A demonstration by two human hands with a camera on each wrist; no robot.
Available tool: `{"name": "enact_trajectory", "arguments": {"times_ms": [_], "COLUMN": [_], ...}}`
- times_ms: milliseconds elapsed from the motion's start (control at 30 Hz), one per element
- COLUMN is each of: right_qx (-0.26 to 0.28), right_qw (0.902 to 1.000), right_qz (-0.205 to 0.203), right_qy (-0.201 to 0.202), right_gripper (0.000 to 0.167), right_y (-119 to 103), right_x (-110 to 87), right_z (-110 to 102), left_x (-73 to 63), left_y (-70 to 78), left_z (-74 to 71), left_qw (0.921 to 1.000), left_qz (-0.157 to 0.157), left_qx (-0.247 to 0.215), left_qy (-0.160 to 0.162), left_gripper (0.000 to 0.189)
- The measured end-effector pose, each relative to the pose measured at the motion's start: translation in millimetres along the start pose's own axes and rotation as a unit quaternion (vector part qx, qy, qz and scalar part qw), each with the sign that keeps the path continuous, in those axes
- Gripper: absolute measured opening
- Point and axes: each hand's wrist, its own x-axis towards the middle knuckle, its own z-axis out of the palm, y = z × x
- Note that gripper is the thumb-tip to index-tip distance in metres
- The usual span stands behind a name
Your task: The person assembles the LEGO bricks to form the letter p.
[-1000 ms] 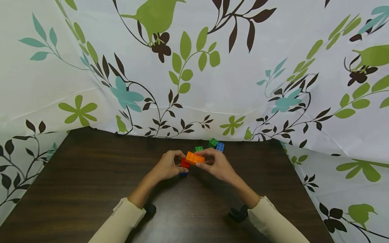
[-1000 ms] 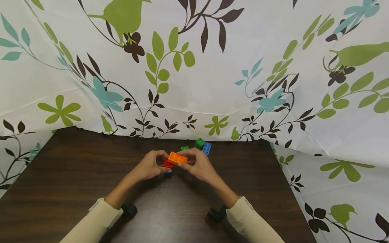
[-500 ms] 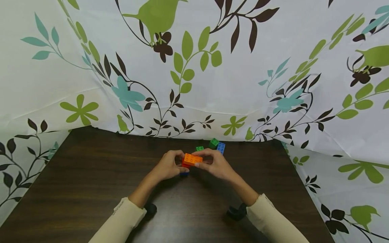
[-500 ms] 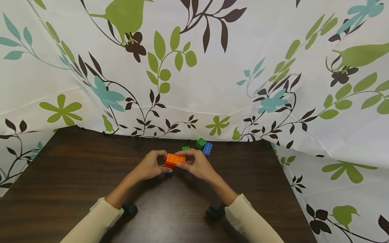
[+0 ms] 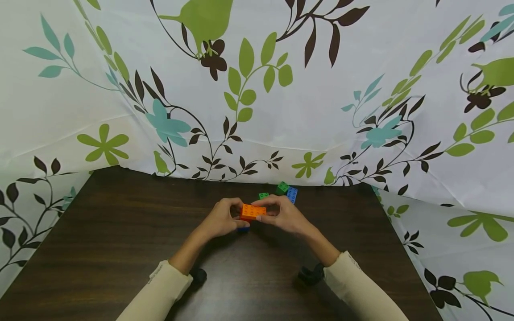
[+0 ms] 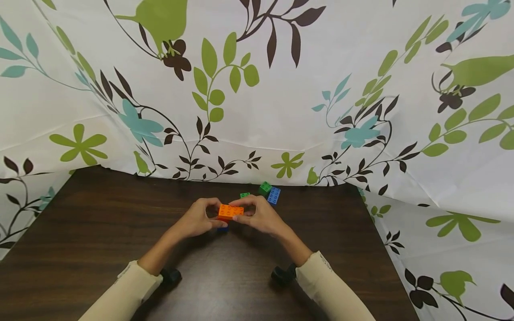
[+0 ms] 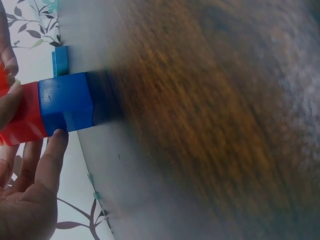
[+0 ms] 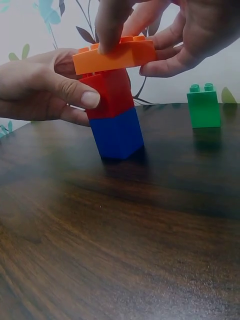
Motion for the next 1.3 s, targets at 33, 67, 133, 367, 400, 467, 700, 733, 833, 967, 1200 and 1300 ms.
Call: {"name": "enact_trajectory", "arguments": {"times_ms": [33, 67, 133, 367, 400, 467, 700, 733, 833, 967, 1200, 1300], "right_qx": [-0.001, -0.003, -0.008, -0.023, -0.024, -0.027, -0.028, -0.028, -0.029, -0.031, -0.055, -0.076], "right_qw": [1.0, 1.0, 0.9999, 0.9994, 0.9994, 0.9992, 0.999, 0.999, 0.999, 0.9989, 0.9975, 0.996], "right_qz": [0.0, -0.001, -0.005, -0.019, -0.021, -0.024, -0.032, -0.032, -0.032, -0.034, -0.044, -0.047], "right_qy": [-0.002, -0.003, -0.006, -0.016, -0.017, -0.018, -0.015, -0.014, -0.012, -0.007, 0.0, 0.0], "right_gripper": [0.039, 0.039, 0.039, 0.039, 0.039, 0.039, 0.037, 0.037, 0.037, 0.036, 0.035, 0.034], "right_y": [0.0, 0.0, 0.0, 3.1, 3.5, 4.1, 3.3, 3.1, 2.5, 2.8, 3.1, 2.9], "right_x": [0.5, 0.9, 1.9, 5.6, 5.8, 6.2, 8.8, 9.2, 10.0, 11.3, 13.1, 13.9], "right_z": [-0.6, -1.1, -2.0, -4.5, -4.8, -5.4, -5.8, -5.8, -5.4, -4.4, -4.3, -4.4], "left_x": [0.3, 0.5, 0.7, 2.0, 2.3, 2.8, 4.0, 4.0, 4.3, 4.3, 4.5, 5.1], "left_y": [-0.3, -0.3, -0.1, -1.8, -2.3, -3.4, -3.3, -2.7, -2.1, -2.6, -5.1, -5.9], "left_z": [0.2, 0.2, 0.0, 0.2, 0.5, 0.8, 0.1, -0.1, -0.6, -1.4, -1.7, -1.3], "left_qw": [1.0, 1.0, 1.0, 0.9999, 0.9999, 0.9998, 0.9998, 0.9998, 0.9999, 0.9999, 0.9997, 0.9996], "left_qz": [0.0, 0.001, 0.001, -0.001, 0.0, 0.005, 0.008, 0.005, 0.001, 0.003, 0.017, 0.017], "left_qx": [-0.001, 0.0, 0.0, -0.012, -0.013, -0.016, -0.017, -0.016, -0.012, -0.01, -0.014, -0.016], "left_qy": [-0.001, -0.002, -0.004, -0.009, -0.009, -0.011, -0.009, -0.008, -0.009, -0.01, -0.012, -0.017], "left_gripper": [0.028, 0.028, 0.027, 0.026, 0.026, 0.027, 0.026, 0.026, 0.026, 0.026, 0.026, 0.026]}}
